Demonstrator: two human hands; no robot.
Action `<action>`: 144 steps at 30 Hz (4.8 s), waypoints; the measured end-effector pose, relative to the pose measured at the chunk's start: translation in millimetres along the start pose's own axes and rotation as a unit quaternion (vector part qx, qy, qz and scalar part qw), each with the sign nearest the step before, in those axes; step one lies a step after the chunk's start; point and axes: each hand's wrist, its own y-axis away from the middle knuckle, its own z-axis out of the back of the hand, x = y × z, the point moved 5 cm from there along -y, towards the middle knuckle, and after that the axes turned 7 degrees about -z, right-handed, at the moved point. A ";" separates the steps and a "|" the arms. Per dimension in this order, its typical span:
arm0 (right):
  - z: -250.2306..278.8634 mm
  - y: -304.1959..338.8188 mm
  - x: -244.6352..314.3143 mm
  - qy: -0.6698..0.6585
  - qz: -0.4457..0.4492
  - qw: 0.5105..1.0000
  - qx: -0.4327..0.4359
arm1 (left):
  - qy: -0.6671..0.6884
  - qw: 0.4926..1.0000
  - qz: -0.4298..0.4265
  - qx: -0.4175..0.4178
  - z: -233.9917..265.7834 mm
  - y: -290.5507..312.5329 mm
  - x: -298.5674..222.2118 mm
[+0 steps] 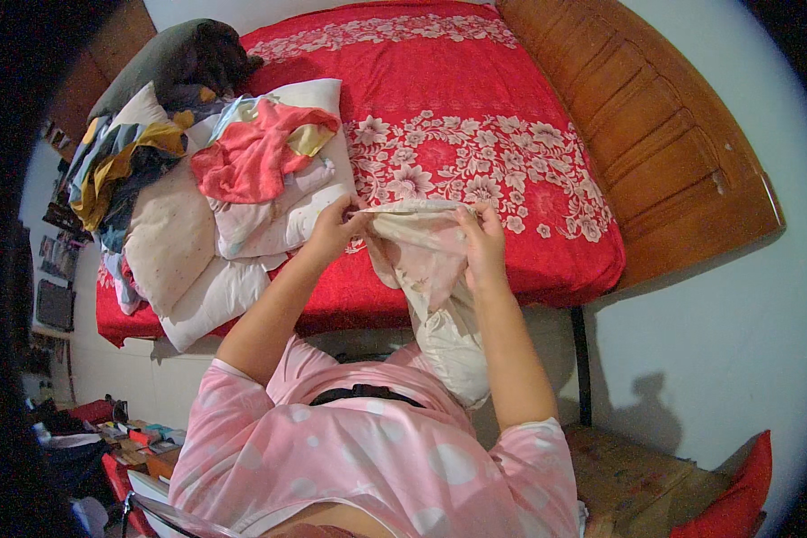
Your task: The person folds a light-colored patterned garment and then folds a pink shirt on a bed.
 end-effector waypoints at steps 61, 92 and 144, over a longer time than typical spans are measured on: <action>-80.5 103.3 -44.7 0.615 0.266 0.707 0.227 | 0.514 0.854 0.050 0.060 -13.8 27.6 -42.3; -76.2 69.9 8.3 0.418 0.279 0.853 0.140 | 0.270 0.923 0.023 0.273 -0.1 66.8 -39.9; -0.1 19.1 42.6 0.615 0.147 0.775 -0.030 | 0.209 0.969 0.127 -0.032 82.0 43.1 -27.7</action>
